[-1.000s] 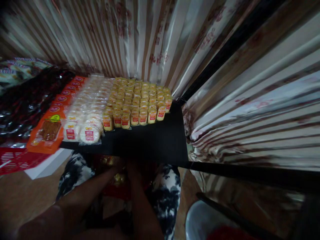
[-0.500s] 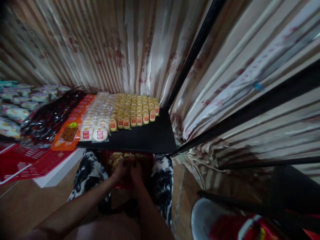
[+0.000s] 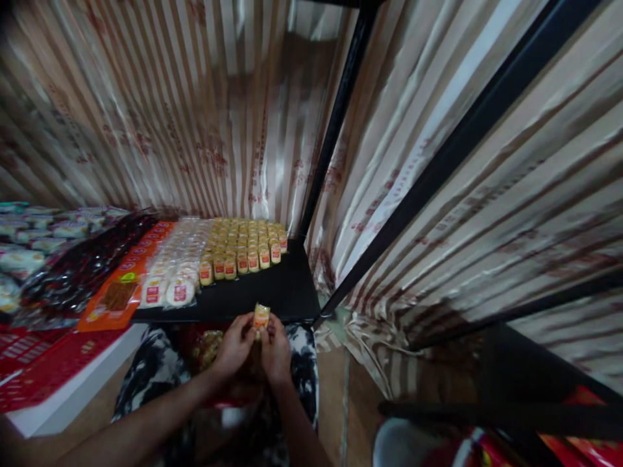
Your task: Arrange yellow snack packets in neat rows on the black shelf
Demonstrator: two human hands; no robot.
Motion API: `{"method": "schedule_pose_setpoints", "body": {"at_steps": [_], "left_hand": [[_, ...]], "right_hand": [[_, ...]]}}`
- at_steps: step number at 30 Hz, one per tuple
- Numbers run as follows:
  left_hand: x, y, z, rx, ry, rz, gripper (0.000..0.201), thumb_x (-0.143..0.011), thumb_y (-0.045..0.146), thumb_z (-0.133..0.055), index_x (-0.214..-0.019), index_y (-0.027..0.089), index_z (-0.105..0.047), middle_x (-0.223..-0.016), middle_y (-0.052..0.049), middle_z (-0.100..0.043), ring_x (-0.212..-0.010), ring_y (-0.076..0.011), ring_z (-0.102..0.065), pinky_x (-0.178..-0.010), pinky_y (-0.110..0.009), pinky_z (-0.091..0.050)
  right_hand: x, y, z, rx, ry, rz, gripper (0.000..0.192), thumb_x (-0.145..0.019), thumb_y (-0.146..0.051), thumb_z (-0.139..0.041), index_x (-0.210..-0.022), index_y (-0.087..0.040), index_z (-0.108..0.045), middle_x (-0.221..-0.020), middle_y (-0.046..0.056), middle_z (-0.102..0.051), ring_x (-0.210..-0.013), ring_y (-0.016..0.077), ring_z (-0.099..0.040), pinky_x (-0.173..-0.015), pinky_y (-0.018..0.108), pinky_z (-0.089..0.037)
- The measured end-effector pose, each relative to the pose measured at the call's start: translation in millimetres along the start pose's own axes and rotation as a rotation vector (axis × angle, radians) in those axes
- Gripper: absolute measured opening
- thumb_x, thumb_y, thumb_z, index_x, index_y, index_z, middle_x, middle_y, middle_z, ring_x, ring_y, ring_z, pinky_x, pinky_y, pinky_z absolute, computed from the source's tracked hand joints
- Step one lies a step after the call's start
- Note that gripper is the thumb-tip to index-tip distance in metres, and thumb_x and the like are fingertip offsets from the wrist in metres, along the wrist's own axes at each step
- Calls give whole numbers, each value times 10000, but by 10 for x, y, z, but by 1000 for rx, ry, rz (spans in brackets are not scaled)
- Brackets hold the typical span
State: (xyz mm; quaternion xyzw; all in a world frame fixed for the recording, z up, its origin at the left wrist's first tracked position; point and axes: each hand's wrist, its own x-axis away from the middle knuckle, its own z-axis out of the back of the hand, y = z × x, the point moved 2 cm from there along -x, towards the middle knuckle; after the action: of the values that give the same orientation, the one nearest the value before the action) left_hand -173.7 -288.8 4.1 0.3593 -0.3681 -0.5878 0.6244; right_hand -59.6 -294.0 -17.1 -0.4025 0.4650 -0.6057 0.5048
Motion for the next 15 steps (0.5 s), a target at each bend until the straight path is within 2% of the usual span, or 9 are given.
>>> {"method": "schedule_pose_setpoints", "body": {"at_steps": [3,6,11,15], "left_hand": [[-239,255,-83,-125,26,20,360,-809,176,-467,-1147,147,-587,-1068,-82,-574,-1035,-164,-550,-952,-241,-407],[-491,447,-228,-136,13,44,377,-835,200,-444,-1190,153,-564,-1079,-84,-561,-1041,-161,-536,-955,-233,-394],[-898,602,-521,-40,-1,109,430,-866,221,-412,-1286,143,-471,-1195,-100,-556,-1107,-155,-520,-994,-233,-362],[-1182,680,-722,49,16,109,400,-880,249,-404,-1257,148,-490,-1285,-98,-538,-1183,-166,-491,-1037,-266,-340]], "right_hand": [[-300,-46,130,19,64,42,376,-768,-342,-501,-1101,-186,-575,-1004,78,-675,-884,206,-639,-798,338,-511],[-601,-51,245,55,145,82,373,-763,-312,-512,-1107,-191,-593,-1018,76,-672,-882,204,-632,-810,338,-500],[-1094,-13,400,127,228,98,385,-757,-297,-503,-1113,-189,-599,-980,71,-674,-867,197,-630,-813,335,-487],[-1493,55,461,154,286,100,418,-769,-328,-471,-1141,-174,-584,-976,77,-676,-866,197,-629,-806,331,-481]]}}
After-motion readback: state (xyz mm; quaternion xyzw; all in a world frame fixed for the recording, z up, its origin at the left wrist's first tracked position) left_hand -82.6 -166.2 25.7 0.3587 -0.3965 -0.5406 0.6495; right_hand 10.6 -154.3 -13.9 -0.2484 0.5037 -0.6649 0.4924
